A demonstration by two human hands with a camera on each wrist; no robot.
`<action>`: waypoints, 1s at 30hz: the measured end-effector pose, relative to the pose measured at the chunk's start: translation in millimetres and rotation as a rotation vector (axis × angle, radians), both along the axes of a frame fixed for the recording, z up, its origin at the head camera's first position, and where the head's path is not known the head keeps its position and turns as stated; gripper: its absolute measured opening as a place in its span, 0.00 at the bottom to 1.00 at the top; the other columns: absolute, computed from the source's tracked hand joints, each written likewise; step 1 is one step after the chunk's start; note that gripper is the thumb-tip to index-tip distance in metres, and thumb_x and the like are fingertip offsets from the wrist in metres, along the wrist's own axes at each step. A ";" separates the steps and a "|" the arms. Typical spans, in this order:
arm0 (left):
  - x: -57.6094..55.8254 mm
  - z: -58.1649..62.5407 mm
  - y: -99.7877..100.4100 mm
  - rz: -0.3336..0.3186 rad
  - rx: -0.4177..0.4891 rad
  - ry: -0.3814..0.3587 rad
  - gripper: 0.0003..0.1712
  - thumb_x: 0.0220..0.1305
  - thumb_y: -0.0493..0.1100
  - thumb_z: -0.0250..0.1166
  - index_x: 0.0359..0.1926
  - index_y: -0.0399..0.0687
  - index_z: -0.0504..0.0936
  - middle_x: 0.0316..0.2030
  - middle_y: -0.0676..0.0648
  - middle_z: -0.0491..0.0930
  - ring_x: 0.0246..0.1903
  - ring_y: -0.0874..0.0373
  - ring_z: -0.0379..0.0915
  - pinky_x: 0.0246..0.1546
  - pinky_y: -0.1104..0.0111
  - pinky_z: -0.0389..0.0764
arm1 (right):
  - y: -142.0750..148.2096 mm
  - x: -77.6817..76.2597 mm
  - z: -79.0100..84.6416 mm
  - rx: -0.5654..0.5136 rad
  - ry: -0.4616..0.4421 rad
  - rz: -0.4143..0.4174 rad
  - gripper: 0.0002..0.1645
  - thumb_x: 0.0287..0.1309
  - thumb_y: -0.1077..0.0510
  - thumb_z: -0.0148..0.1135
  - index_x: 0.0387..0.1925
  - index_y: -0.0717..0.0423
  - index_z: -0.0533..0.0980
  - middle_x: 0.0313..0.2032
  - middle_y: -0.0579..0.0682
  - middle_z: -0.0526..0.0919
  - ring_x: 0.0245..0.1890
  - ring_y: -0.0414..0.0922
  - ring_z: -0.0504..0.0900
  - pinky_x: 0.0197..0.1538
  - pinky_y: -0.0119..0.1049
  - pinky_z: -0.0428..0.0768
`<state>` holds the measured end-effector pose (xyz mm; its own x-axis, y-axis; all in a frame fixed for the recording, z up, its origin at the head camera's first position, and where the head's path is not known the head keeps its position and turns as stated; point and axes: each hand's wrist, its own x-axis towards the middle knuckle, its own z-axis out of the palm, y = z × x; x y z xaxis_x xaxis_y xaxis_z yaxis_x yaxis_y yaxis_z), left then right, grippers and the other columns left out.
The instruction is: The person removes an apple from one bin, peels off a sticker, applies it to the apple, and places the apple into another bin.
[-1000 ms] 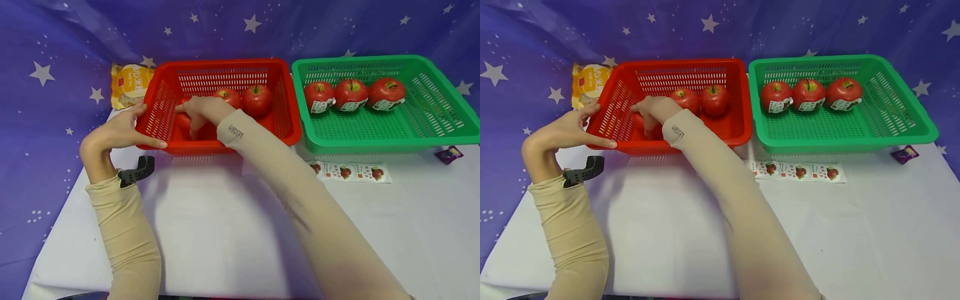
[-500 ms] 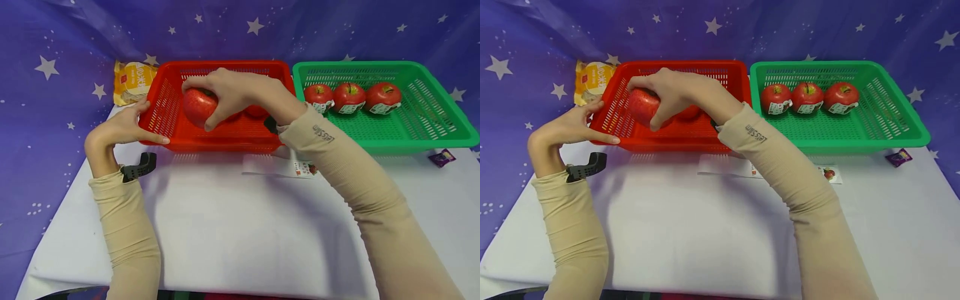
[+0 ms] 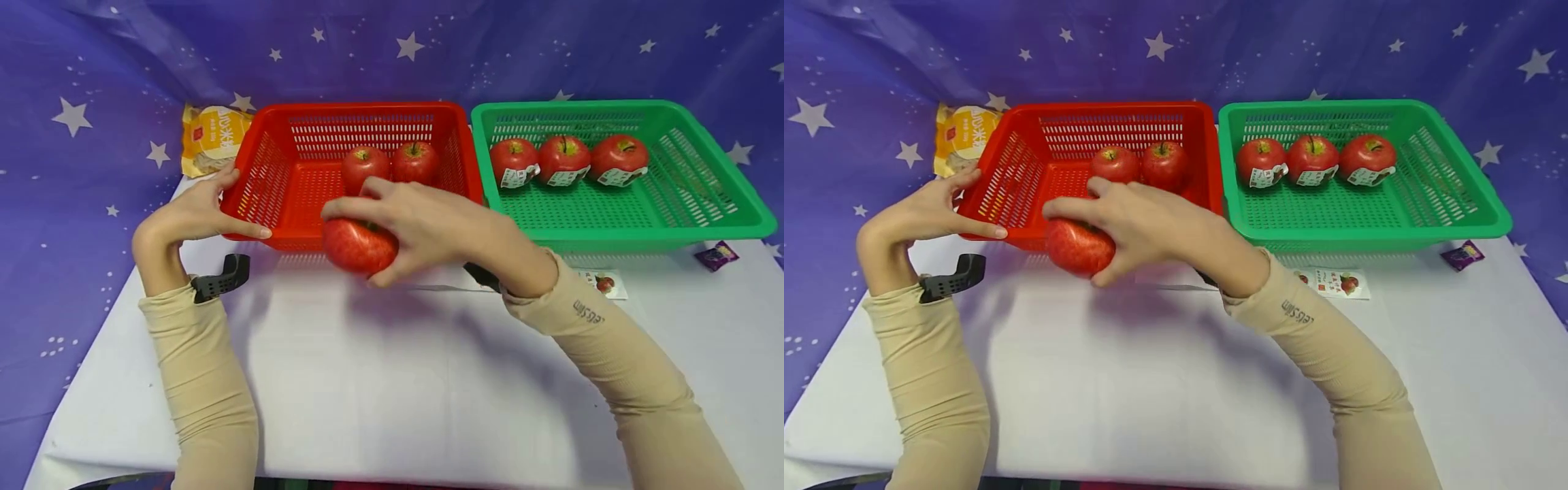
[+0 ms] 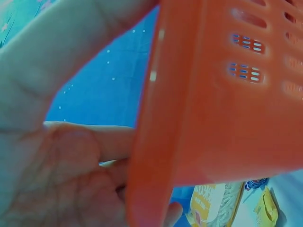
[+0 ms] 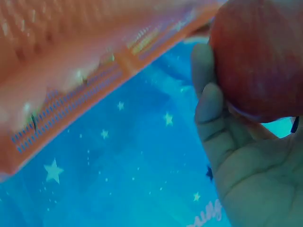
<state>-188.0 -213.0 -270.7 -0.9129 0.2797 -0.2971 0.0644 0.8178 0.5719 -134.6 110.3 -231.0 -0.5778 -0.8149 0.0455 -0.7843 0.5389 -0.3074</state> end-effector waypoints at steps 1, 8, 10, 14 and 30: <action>-0.1 -0.6 -0.3 0.000 0.002 0.006 0.66 0.51 0.55 0.73 0.75 0.41 0.37 0.76 0.45 0.31 0.65 0.40 0.52 0.59 0.42 0.66 | 2.6 5.9 -7.1 -0.012 0.002 0.006 0.45 0.41 0.39 0.72 0.64 0.36 0.67 0.49 0.52 0.72 0.40 0.46 0.79 0.46 0.40 0.80; 3.0 -7.5 -3.4 -0.032 0.007 0.018 0.65 0.52 0.53 0.73 0.75 0.42 0.37 0.76 0.46 0.28 0.71 0.38 0.43 0.61 0.39 0.63 | 32.1 34.3 -55.7 0.003 -0.012 -0.060 0.47 0.36 0.38 0.74 0.63 0.33 0.68 0.47 0.49 0.73 0.38 0.43 0.79 0.41 0.41 0.80; 4.0 -7.8 -3.6 -0.039 -0.011 0.018 0.65 0.52 0.54 0.72 0.75 0.42 0.37 0.76 0.47 0.28 0.73 0.38 0.38 0.63 0.37 0.59 | 41.4 39.2 -66.2 0.032 -0.025 -0.103 0.49 0.35 0.38 0.76 0.64 0.34 0.67 0.48 0.49 0.74 0.39 0.44 0.79 0.41 0.42 0.79; 4.8 -3.9 -1.4 -0.039 -0.068 0.036 0.65 0.51 0.57 0.72 0.75 0.41 0.39 0.76 0.43 0.32 0.73 0.37 0.37 0.63 0.36 0.56 | 54.9 45.1 -81.1 0.046 -0.090 -0.168 0.52 0.33 0.40 0.78 0.65 0.35 0.66 0.49 0.50 0.74 0.40 0.45 0.79 0.43 0.43 0.80; 22.4 13.4 20.4 -0.111 -0.115 0.160 0.60 0.53 0.55 0.72 0.75 0.39 0.45 0.76 0.39 0.41 0.74 0.37 0.39 0.67 0.39 0.51 | 76.8 49.5 -110.1 -0.054 -0.219 -0.255 0.64 0.33 0.40 0.81 0.72 0.42 0.57 0.60 0.51 0.69 0.56 0.51 0.75 0.55 0.51 0.78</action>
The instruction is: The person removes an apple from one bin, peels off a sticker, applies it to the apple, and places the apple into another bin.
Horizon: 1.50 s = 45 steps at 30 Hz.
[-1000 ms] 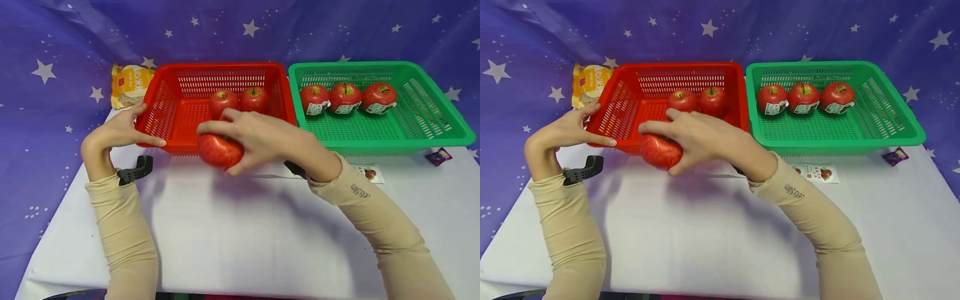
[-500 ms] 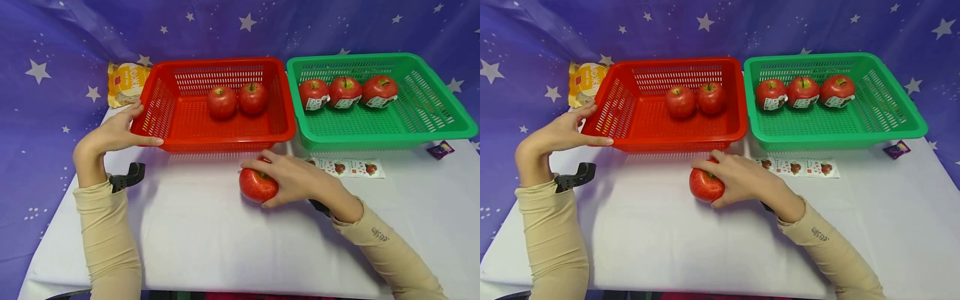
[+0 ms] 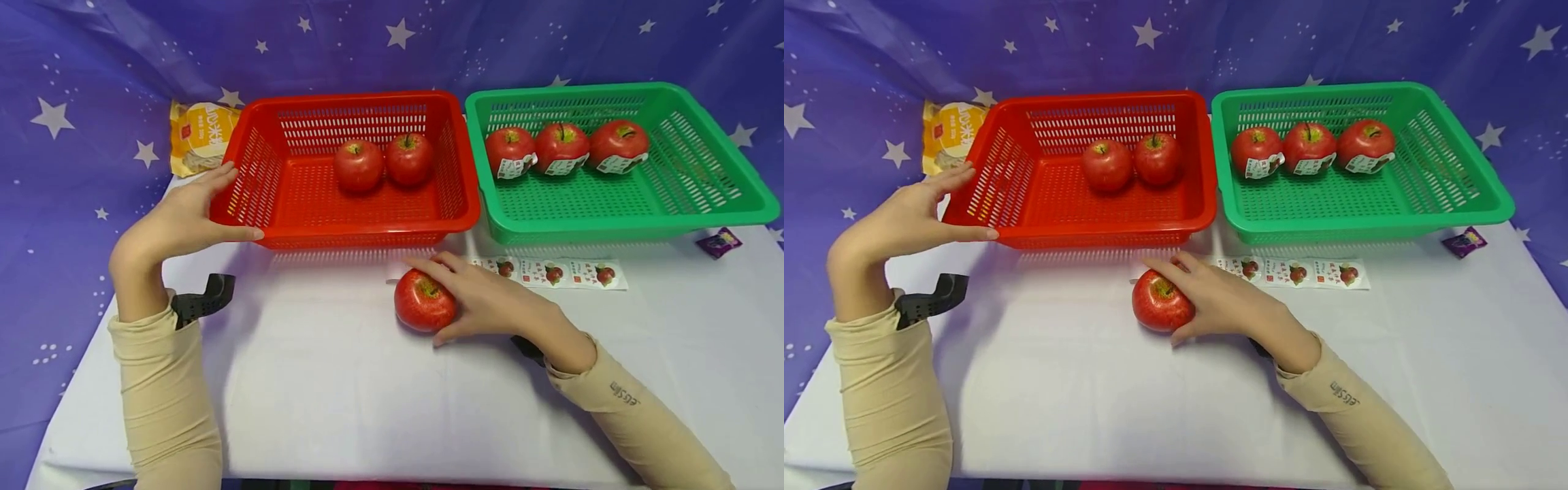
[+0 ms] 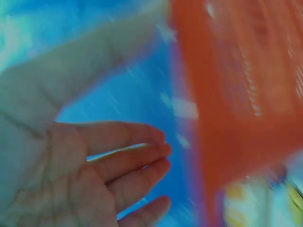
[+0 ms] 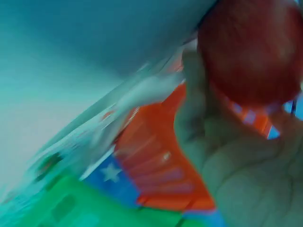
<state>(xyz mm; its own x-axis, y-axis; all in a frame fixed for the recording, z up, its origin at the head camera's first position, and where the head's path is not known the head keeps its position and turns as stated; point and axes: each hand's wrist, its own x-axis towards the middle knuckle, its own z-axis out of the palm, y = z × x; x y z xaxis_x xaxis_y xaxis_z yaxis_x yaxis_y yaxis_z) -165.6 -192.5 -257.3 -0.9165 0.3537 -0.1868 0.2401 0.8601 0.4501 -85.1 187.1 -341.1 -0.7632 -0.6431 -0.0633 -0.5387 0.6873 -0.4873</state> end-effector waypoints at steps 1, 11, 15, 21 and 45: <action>7.1 5.0 10.1 -0.040 0.009 0.036 0.59 0.53 0.54 0.72 0.75 0.40 0.47 0.75 0.40 0.43 0.74 0.39 0.40 0.68 0.41 0.51 | 6.0 0.9 0.4 -0.027 -0.024 -0.008 0.64 0.33 0.42 0.81 0.72 0.42 0.56 0.61 0.51 0.69 0.56 0.49 0.75 0.55 0.51 0.77; 49.7 -20.0 144.2 -0.666 0.083 0.016 0.47 0.54 0.54 0.72 0.70 0.43 0.63 0.70 0.45 0.62 0.69 0.52 0.60 0.68 0.59 0.63 | 67.5 -3.6 -0.1 -0.013 0.056 -0.203 0.32 0.55 0.57 0.68 0.61 0.61 0.71 0.55 0.59 0.78 0.53 0.55 0.77 0.55 0.54 0.75; 48.2 -44.0 169.6 -0.670 0.018 -0.062 0.51 0.49 0.51 0.76 0.70 0.39 0.62 0.70 0.42 0.62 0.69 0.50 0.59 0.68 0.61 0.63 | 74.7 -8.8 -8.0 0.042 0.056 -0.212 0.25 0.60 0.61 0.61 0.58 0.67 0.73 0.53 0.63 0.80 0.52 0.58 0.80 0.53 0.54 0.77; 45.8 -54.0 183.8 -0.763 0.055 -0.071 0.48 0.45 0.51 0.78 0.66 0.40 0.68 0.61 0.44 0.73 0.61 0.53 0.69 0.64 0.64 0.69 | 75.0 -11.6 -13.9 0.056 0.091 -0.176 0.29 0.54 0.66 0.65 0.58 0.71 0.71 0.51 0.65 0.79 0.51 0.59 0.78 0.54 0.55 0.76; -14.5 -106.3 249.7 -0.611 0.217 -0.442 0.30 0.56 0.34 0.67 0.61 0.37 0.69 0.35 0.46 0.70 0.35 0.58 0.65 0.37 0.76 0.66 | 76.2 -10.1 -18.1 -0.032 0.119 -0.107 0.07 0.49 0.64 0.69 0.25 0.49 0.81 0.33 0.48 0.78 0.35 0.44 0.75 0.40 0.40 0.75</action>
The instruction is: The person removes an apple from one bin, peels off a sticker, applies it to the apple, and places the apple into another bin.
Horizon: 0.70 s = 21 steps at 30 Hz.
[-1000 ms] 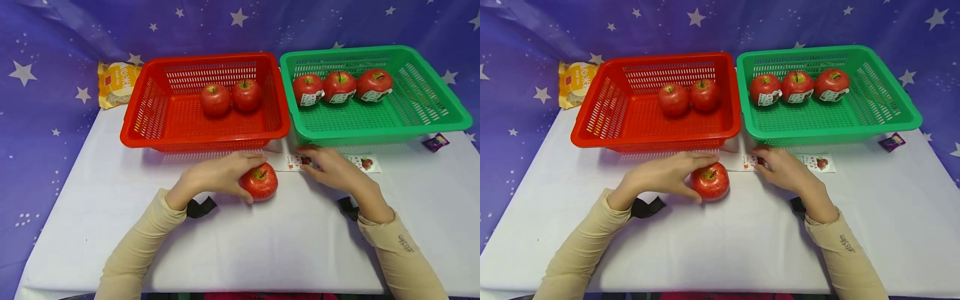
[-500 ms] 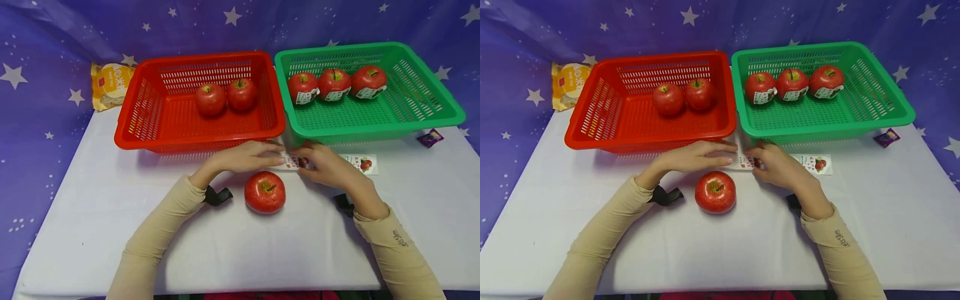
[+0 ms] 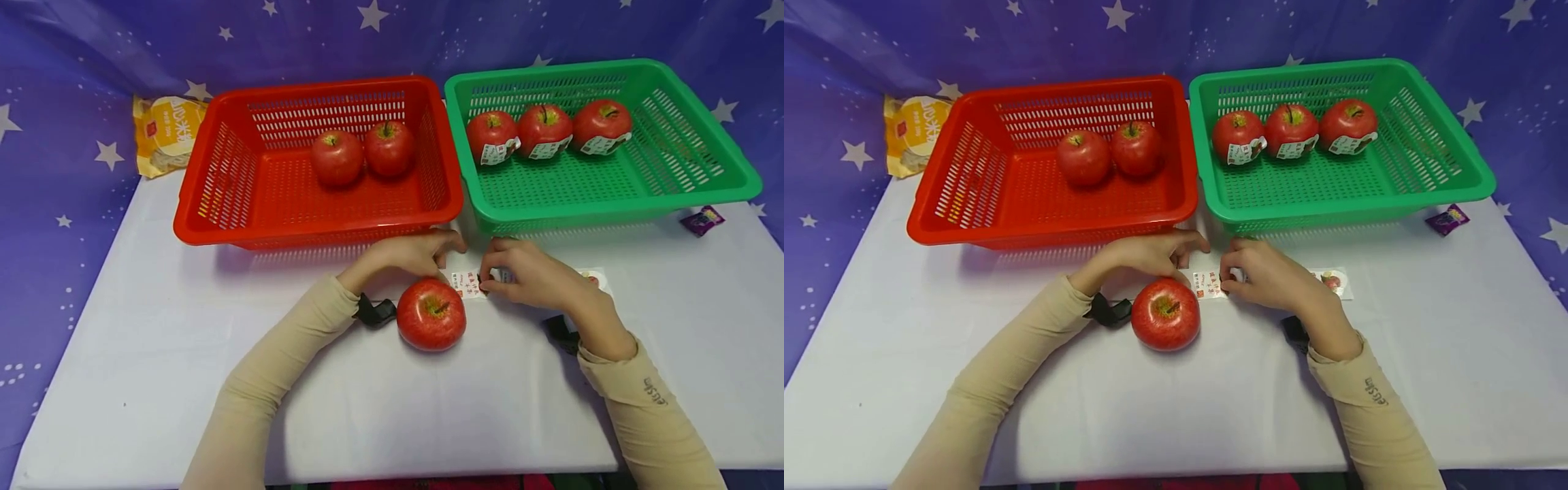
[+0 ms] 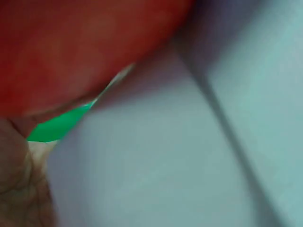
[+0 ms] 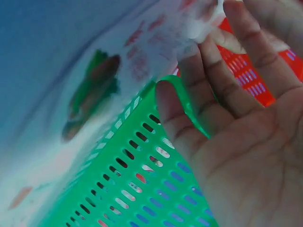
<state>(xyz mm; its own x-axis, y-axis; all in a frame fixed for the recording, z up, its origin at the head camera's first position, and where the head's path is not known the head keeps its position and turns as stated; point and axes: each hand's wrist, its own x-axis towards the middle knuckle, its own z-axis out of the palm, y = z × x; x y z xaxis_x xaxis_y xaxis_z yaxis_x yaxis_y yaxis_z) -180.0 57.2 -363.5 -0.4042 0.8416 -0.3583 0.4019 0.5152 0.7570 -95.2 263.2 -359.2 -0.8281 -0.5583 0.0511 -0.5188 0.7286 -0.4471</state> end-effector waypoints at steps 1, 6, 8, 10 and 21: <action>-0.7 -0.5 -0.6 0.007 0.023 -0.036 0.29 0.57 0.33 0.65 0.60 0.37 0.69 0.36 0.46 0.72 0.36 0.59 0.66 0.38 0.76 0.67 | -1.2 0.7 0.8 0.004 0.000 -0.001 0.06 0.49 0.63 0.69 0.26 0.49 0.81 0.34 0.49 0.78 0.35 0.44 0.75 0.40 0.41 0.75; -2.2 -6.2 -0.5 0.064 0.170 -0.217 0.25 0.63 0.33 0.60 0.60 0.35 0.67 0.36 0.45 0.78 0.36 0.61 0.71 0.40 0.76 0.69 | -6.4 3.1 3.4 -0.003 0.009 -0.032 0.09 0.48 0.52 0.74 0.26 0.50 0.81 0.37 0.50 0.77 0.36 0.45 0.73 0.39 0.38 0.73; -1.7 -8.8 0.6 0.087 0.230 -0.270 0.25 0.64 0.32 0.59 0.61 0.35 0.65 0.36 0.44 0.80 0.36 0.62 0.73 0.41 0.76 0.70 | -6.9 3.3 3.4 -0.006 0.007 -0.035 0.12 0.46 0.50 0.75 0.24 0.50 0.80 0.34 0.48 0.77 0.34 0.44 0.73 0.37 0.37 0.72; -0.7 -10.6 1.8 0.102 0.266 -0.307 0.27 0.64 0.32 0.59 0.63 0.35 0.63 0.37 0.41 0.82 0.36 0.63 0.74 0.40 0.76 0.71 | -6.9 3.1 3.2 -0.005 0.004 -0.030 0.12 0.46 0.50 0.75 0.23 0.50 0.80 0.32 0.47 0.77 0.33 0.43 0.73 0.37 0.36 0.72; 1.7 -10.5 2.2 0.038 0.317 -0.377 0.35 0.58 0.25 0.61 0.65 0.35 0.58 0.51 0.33 0.80 0.48 0.57 0.78 0.45 0.74 0.75 | 5.7 0.7 1.3 -0.161 -0.105 0.038 0.05 0.56 0.63 0.67 0.27 0.51 0.81 0.33 0.42 0.78 0.31 0.36 0.72 0.35 0.33 0.74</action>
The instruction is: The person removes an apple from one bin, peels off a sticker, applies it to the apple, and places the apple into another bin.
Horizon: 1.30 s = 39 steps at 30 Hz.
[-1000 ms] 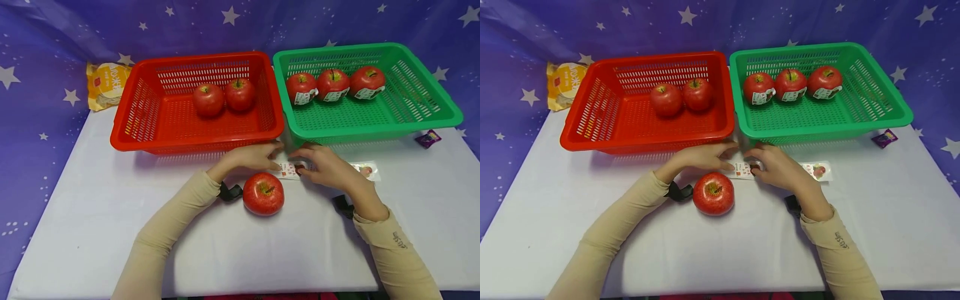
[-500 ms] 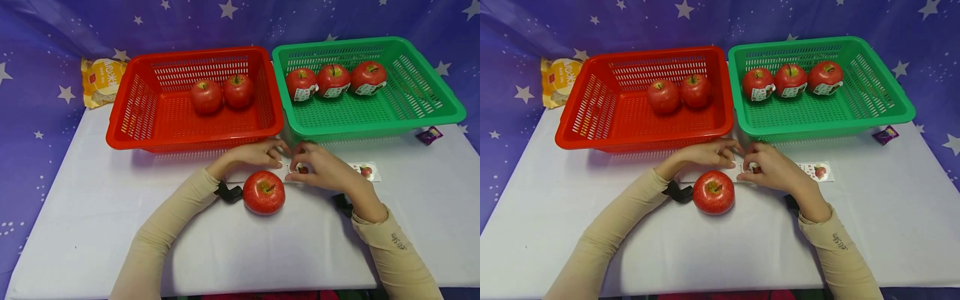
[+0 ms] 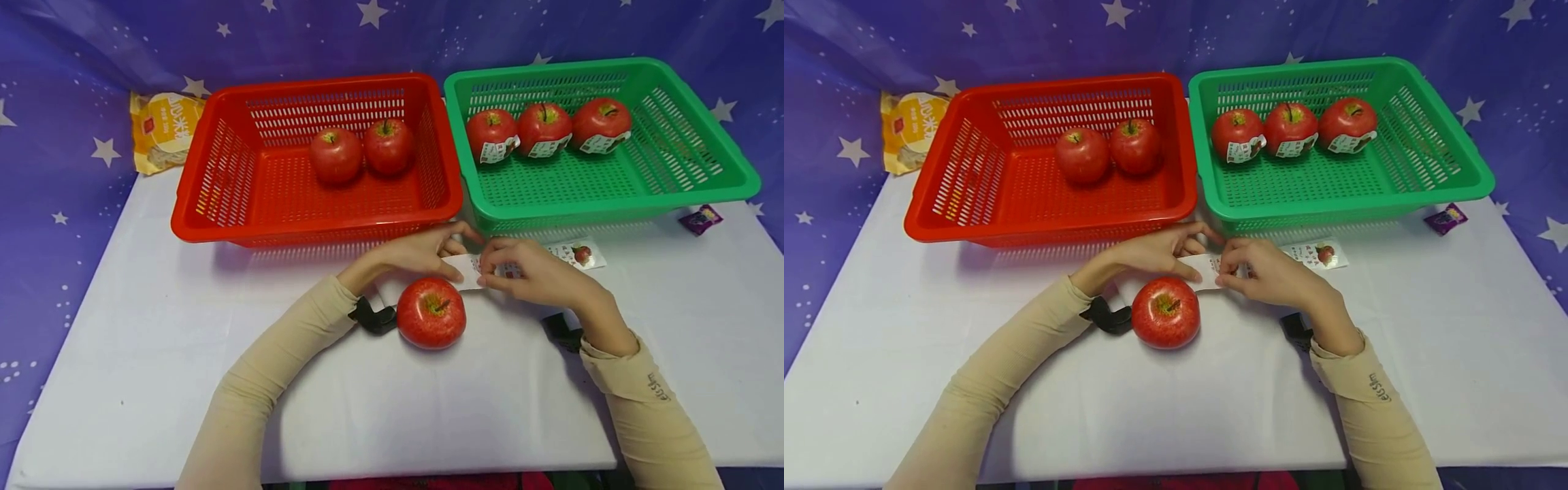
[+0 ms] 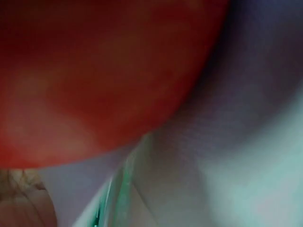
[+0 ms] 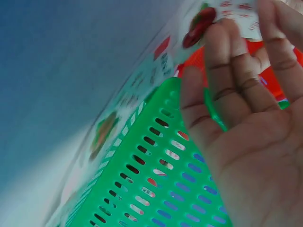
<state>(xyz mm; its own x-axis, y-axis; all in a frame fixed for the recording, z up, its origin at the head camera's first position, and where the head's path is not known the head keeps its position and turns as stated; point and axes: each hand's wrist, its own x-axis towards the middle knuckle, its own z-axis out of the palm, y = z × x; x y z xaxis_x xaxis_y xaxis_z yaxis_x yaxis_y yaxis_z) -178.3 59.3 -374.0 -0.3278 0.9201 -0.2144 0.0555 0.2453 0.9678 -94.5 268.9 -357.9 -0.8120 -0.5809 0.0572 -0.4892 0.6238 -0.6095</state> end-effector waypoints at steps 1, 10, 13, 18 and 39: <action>-0.2 -0.1 -0.4 -0.005 -0.001 0.008 0.35 0.58 0.25 0.60 0.65 0.35 0.59 0.51 0.34 0.80 0.47 0.57 0.78 0.45 0.74 0.75 | 2.2 -0.8 0.2 0.000 -0.001 0.001 0.06 0.56 0.63 0.66 0.27 0.49 0.81 0.32 0.41 0.78 0.31 0.35 0.72 0.34 0.33 0.73; -3.6 -1.8 -14.5 0.017 -0.152 0.189 0.31 0.55 0.25 0.58 0.63 0.37 0.66 0.54 0.40 0.76 0.50 0.54 0.76 0.53 0.71 0.74 | 65.0 6.5 17.1 -0.177 -0.054 -0.304 0.10 0.53 0.71 0.61 0.20 0.59 0.78 0.23 0.43 0.79 0.22 0.36 0.73 0.25 0.27 0.70; -3.1 1.5 -16.7 0.004 -0.160 0.282 0.29 0.61 0.32 0.61 0.63 0.40 0.66 0.59 0.41 0.72 0.58 0.52 0.71 0.61 0.68 0.70 | 73.4 8.4 17.9 -0.427 -0.169 -0.278 0.10 0.54 0.76 0.57 0.23 0.64 0.78 0.30 0.43 0.83 0.29 0.38 0.79 0.26 0.30 0.71; 4.7 18.5 -18.3 -0.012 -0.201 0.447 0.25 0.68 0.39 0.55 0.65 0.55 0.70 0.59 0.49 0.71 0.56 0.57 0.66 0.61 0.67 0.68 | 49.9 10.2 18.4 -0.434 -0.219 -0.200 0.12 0.58 0.75 0.55 0.25 0.60 0.78 0.44 0.40 0.83 0.43 0.33 0.78 0.28 0.30 0.74; 16.0 38.9 -15.7 -0.018 -0.126 0.448 0.06 0.67 0.42 0.58 0.31 0.48 0.73 0.24 0.54 0.66 0.29 0.62 0.61 0.32 0.74 0.63 | -17.1 16.5 16.3 -0.343 0.203 -0.219 0.24 0.29 0.68 0.81 0.34 0.56 0.82 0.30 0.47 0.85 0.30 0.36 0.81 0.25 0.25 0.71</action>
